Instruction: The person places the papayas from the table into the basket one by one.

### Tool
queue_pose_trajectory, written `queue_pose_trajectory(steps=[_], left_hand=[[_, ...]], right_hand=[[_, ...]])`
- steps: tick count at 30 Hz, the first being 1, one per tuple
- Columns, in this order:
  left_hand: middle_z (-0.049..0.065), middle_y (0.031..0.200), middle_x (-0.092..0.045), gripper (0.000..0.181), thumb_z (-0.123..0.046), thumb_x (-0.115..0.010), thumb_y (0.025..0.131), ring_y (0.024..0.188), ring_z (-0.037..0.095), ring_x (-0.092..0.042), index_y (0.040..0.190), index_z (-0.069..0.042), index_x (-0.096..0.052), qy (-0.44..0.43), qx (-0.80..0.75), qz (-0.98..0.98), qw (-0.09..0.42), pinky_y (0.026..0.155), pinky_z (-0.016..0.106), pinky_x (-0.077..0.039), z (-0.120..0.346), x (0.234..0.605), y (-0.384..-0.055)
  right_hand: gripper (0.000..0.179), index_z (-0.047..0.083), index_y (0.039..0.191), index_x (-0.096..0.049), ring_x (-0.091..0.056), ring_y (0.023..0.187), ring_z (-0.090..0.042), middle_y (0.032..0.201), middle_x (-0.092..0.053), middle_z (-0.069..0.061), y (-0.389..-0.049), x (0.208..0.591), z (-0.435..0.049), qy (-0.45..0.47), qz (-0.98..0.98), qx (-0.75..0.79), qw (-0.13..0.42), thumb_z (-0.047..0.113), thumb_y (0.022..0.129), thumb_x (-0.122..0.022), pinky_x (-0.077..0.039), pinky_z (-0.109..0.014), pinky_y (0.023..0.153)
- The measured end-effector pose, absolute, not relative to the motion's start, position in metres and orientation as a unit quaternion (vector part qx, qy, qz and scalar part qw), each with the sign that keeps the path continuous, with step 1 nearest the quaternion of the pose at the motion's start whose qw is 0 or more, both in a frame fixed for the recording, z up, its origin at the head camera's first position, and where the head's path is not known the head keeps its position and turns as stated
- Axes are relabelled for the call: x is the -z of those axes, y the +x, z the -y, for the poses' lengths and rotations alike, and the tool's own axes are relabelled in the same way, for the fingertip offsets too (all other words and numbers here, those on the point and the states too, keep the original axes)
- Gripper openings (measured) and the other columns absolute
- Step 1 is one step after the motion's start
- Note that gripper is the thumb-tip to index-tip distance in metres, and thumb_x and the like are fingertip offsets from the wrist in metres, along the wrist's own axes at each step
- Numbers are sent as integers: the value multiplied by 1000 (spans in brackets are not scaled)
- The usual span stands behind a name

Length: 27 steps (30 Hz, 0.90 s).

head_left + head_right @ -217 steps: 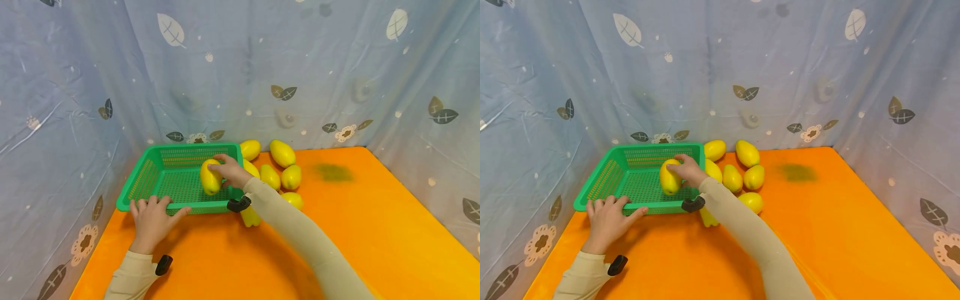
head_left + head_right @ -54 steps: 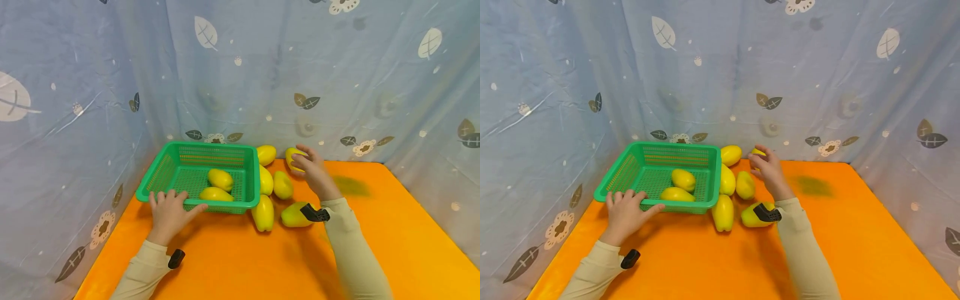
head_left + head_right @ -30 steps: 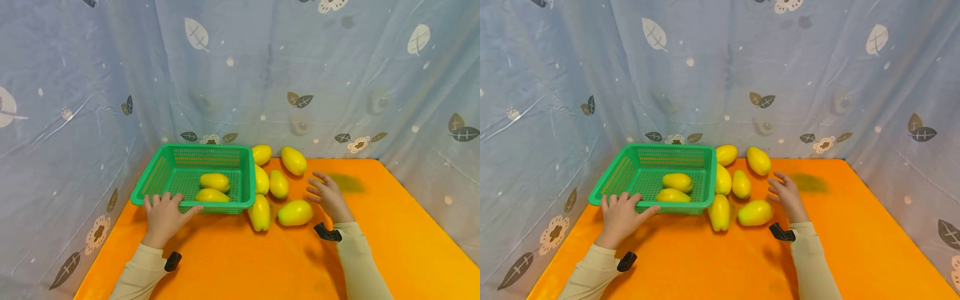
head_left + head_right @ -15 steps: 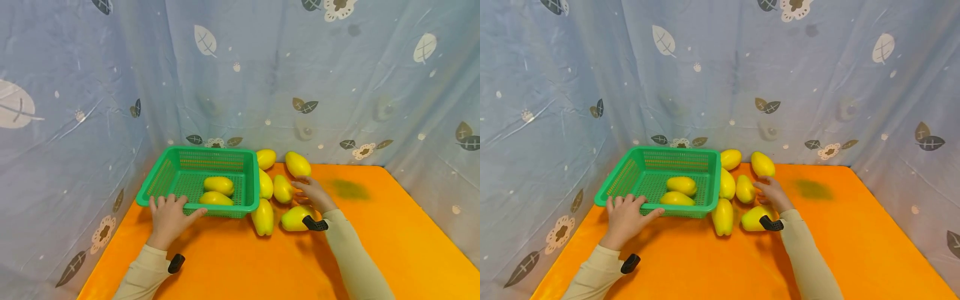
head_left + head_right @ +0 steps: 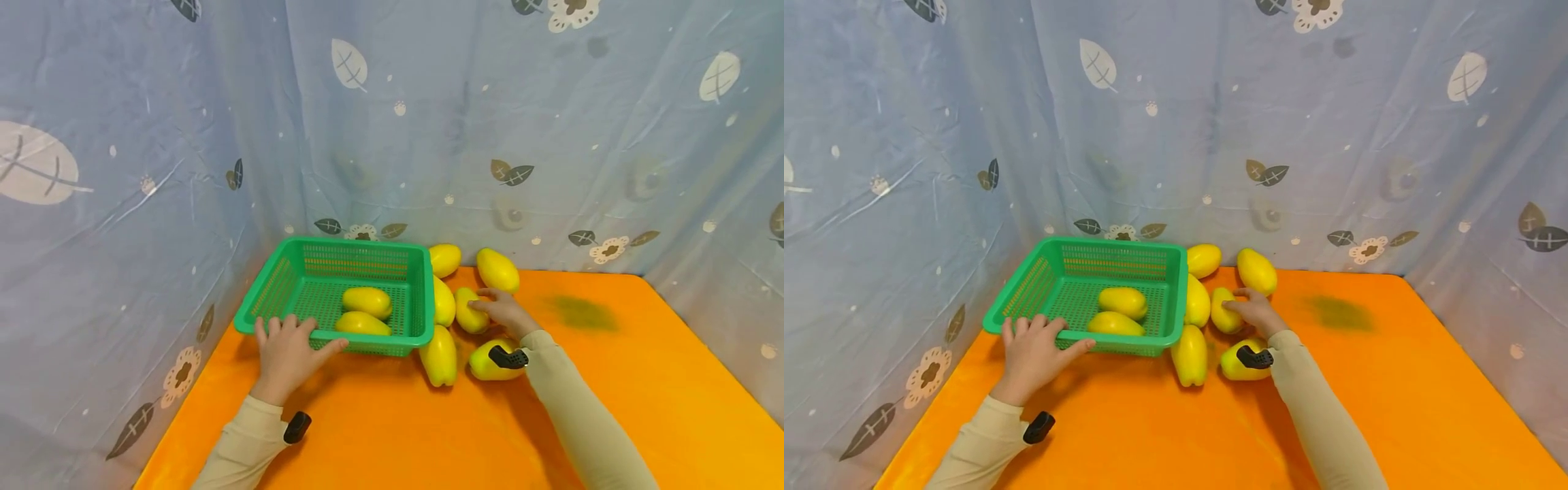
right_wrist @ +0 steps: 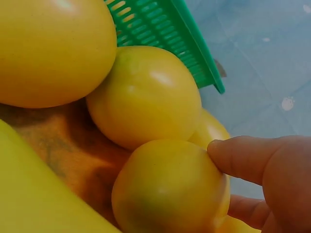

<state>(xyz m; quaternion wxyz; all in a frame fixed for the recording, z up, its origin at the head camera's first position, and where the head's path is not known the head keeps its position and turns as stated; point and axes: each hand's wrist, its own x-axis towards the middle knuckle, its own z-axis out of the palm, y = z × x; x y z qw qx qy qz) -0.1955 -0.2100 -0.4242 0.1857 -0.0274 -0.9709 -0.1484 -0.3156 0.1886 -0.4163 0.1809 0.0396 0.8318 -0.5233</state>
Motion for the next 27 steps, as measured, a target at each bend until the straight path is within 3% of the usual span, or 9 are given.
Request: queue_pose_trajectory(steps=[8,14,17,21,27], left_hand=[[20,105,-66,74,-73,-71,79,102,48,-50,117,-9,-73,-33,144,971,185,113,76,-13,209,421,-197],[21,109,-66,75,-72,-70,80,105,49,-50,119,-8,-73,-31,142,973,177,113,76,-13,209,418,-196],[21,110,-66,75,-73,-70,80,107,50,-50,119,-9,-73,-27,141,974,176,114,76,-13,209,416,-196],[21,110,-66,76,-74,-69,81,107,50,-50,120,-9,-72,-26,139,975,172,114,76,-13,208,415,-195],[20,110,-66,74,-74,-67,82,105,49,-51,120,-10,-72,-22,133,977,162,113,77,-15,206,417,-193]], right_hand=[[74,0,160,-21,-54,114,-35,160,-25,-29,-311,410,-193,30,-828,531,175,31,104,-57,-59,-43,84],[72,6,162,-20,-57,112,-29,159,-31,-26,-314,366,-183,20,-816,563,129,31,105,-56,-60,-42,90],[71,10,162,-22,-59,112,-29,158,-37,-24,-314,335,-162,2,-811,576,106,32,104,-57,-60,-38,91],[68,12,161,-27,-61,118,-35,157,-39,-23,-307,309,-118,-32,-812,576,91,28,104,-59,-59,-44,93],[63,14,158,-34,-63,116,-36,152,-44,-24,-301,321,-58,-69,-850,510,114,26,103,-62,-60,-46,84]])
